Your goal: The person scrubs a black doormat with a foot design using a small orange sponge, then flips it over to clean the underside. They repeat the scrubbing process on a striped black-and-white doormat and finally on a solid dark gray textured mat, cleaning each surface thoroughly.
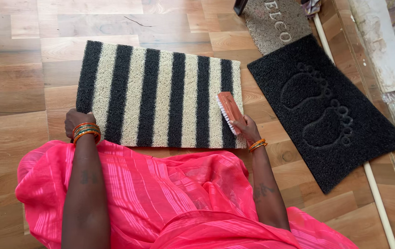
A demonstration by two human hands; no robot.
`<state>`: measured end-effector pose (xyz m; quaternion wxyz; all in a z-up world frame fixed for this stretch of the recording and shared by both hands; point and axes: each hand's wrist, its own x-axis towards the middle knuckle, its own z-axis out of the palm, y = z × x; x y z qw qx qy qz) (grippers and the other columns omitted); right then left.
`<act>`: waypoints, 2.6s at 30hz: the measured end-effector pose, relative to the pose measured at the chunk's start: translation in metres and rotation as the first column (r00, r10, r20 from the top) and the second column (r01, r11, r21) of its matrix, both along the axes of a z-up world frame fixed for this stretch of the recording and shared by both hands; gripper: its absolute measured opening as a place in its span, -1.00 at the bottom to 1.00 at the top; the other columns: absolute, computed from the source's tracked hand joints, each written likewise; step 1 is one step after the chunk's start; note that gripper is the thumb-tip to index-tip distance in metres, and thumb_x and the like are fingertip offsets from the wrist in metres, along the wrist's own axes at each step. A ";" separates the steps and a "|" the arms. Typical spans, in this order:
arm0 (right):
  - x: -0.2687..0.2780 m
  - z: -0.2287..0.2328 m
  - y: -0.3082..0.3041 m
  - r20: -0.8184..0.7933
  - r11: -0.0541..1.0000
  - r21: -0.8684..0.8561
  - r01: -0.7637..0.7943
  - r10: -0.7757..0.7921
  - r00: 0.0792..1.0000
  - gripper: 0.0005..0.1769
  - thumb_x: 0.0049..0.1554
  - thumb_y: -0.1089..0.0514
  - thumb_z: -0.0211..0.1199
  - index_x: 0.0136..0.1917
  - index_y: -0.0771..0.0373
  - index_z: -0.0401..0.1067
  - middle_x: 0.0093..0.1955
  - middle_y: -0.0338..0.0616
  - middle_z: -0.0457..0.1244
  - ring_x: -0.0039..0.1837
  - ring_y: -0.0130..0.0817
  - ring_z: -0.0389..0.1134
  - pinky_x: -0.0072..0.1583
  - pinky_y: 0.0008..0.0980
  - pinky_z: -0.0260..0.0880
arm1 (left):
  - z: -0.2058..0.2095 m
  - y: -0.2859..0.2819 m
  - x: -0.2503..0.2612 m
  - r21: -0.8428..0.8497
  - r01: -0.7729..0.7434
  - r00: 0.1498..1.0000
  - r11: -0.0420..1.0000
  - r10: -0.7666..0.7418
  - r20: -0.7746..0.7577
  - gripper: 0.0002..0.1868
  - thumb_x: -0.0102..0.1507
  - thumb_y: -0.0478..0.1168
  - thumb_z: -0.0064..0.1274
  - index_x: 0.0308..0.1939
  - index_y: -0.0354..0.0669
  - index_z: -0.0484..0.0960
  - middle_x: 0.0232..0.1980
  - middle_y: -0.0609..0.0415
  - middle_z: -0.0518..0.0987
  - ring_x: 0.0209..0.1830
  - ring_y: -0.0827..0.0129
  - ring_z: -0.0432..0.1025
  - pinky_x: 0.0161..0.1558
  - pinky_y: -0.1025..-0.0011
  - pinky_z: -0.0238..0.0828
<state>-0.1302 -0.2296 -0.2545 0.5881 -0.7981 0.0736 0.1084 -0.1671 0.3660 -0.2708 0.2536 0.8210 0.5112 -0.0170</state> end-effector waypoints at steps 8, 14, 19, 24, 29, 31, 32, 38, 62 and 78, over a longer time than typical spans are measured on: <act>-0.001 0.086 -0.015 0.133 0.984 -0.172 0.045 -0.022 0.991 -0.22 -0.15 -0.06 0.56 0.21 0.41 0.39 0.04 -0.06 0.37 -0.02 -0.43 0.42 -0.01 -0.42 0.48 | -0.015 -0.024 -0.005 -0.215 0.254 0.944 0.943 -0.193 0.267 -0.52 0.12 -0.03 0.37 0.03 -0.22 0.71 -0.01 -0.20 0.70 -0.04 -0.01 0.60 0.08 0.13 0.48; 0.003 0.032 -0.073 0.124 0.715 -0.665 0.213 -0.175 0.977 -0.13 -0.18 -0.22 0.59 0.13 0.54 0.49 0.00 0.17 0.38 -0.04 -0.09 0.39 -0.03 -0.17 0.42 | -0.050 -0.037 0.008 -0.129 0.443 0.865 0.887 -0.385 0.322 -0.31 0.02 0.01 0.48 0.07 -0.36 0.64 0.05 -0.30 0.63 0.02 -0.09 0.55 0.09 0.13 0.46; 0.000 0.005 -0.024 0.269 0.739 -0.455 0.497 -0.417 0.868 -0.14 -0.12 -0.28 0.52 0.12 0.47 0.37 0.09 0.18 0.35 0.06 -0.04 0.40 0.14 -0.11 0.41 | -0.041 -0.042 0.002 -0.111 0.517 0.842 0.849 -0.481 0.246 -0.32 0.04 0.03 0.45 0.05 -0.38 0.64 0.02 -0.33 0.65 -0.01 -0.12 0.56 0.09 0.10 0.47; -0.021 0.018 0.057 0.180 0.671 -0.713 0.204 -0.106 0.978 -0.05 -0.14 -0.26 0.52 0.22 0.46 0.26 0.22 0.25 0.21 0.20 0.15 0.35 0.21 -0.05 0.40 | -0.024 -0.066 -0.008 -0.019 0.449 0.890 0.893 -0.446 0.094 -0.30 0.07 0.03 0.45 0.10 -0.38 0.56 0.08 -0.35 0.58 0.09 -0.18 0.48 0.11 0.06 0.43; -0.025 0.014 0.085 0.019 0.695 -0.706 0.136 -0.173 0.985 0.07 -0.10 -0.33 0.49 0.30 0.51 0.14 0.28 0.30 0.10 0.20 0.20 0.33 0.18 -0.01 0.40 | 0.018 -0.120 -0.016 0.542 0.398 0.715 0.741 -0.620 0.323 -0.25 -0.04 -0.15 0.39 0.19 -0.27 0.49 0.04 -0.25 0.53 0.07 -0.10 0.42 0.09 0.09 0.34; -0.030 0.012 0.102 0.054 0.739 -0.650 0.176 -0.187 0.981 0.09 -0.08 -0.37 0.49 0.30 0.53 0.14 0.27 0.31 0.10 0.21 0.21 0.31 0.20 -0.01 0.39 | 0.025 -0.138 -0.011 0.457 0.572 0.481 0.681 -0.730 0.486 -0.36 0.16 -0.12 0.34 0.26 -0.22 0.48 0.06 -0.19 0.56 0.09 -0.04 0.43 0.18 0.11 0.33; -0.035 0.011 0.113 0.035 0.747 -0.652 0.133 -0.145 0.989 0.10 -0.06 -0.40 0.48 0.30 0.53 0.14 0.28 0.32 0.10 0.22 0.22 0.31 0.21 0.00 0.39 | 0.024 -0.152 -0.011 0.349 0.690 0.371 0.634 -0.724 0.582 -0.43 0.29 -0.09 0.32 0.30 -0.17 0.48 0.08 -0.15 0.57 0.10 -0.01 0.44 0.21 0.11 0.35; -0.066 0.010 0.176 0.108 0.842 -0.522 -0.135 0.222 0.969 0.19 -0.03 -0.16 0.47 0.56 0.40 -0.15 0.30 0.27 0.14 0.18 0.05 0.34 0.13 -0.11 0.43 | 0.011 -0.221 -0.026 0.048 0.920 0.299 0.389 -0.775 0.556 -0.16 0.28 0.30 0.05 0.45 -0.15 0.32 0.19 -0.21 0.54 0.14 -0.07 0.44 0.17 0.06 0.38; -0.028 0.015 0.082 0.040 0.517 -0.852 -0.077 0.211 0.977 0.05 0.01 -0.37 0.37 0.55 0.12 0.02 0.54 0.21 -0.11 0.53 0.16 -0.13 0.46 0.17 -0.08 | 0.038 -0.083 -0.027 0.323 0.705 0.673 0.631 -0.739 -0.025 -0.07 0.17 0.04 0.19 0.55 0.23 0.05 0.19 -0.26 0.27 0.10 -0.06 0.31 -0.08 0.03 0.44; -0.035 -0.017 0.093 0.050 0.430 -0.900 -0.070 0.260 0.964 -0.14 0.21 -0.35 0.08 0.64 -0.02 -0.04 0.67 0.27 -0.24 0.63 0.25 -0.25 0.51 0.26 -0.22 | 0.026 -0.126 -0.019 0.385 0.847 0.318 0.366 -0.930 0.183 -0.34 0.31 0.04 0.06 0.47 0.20 0.23 0.12 -0.19 0.35 -0.05 0.00 0.38 -0.11 0.02 0.42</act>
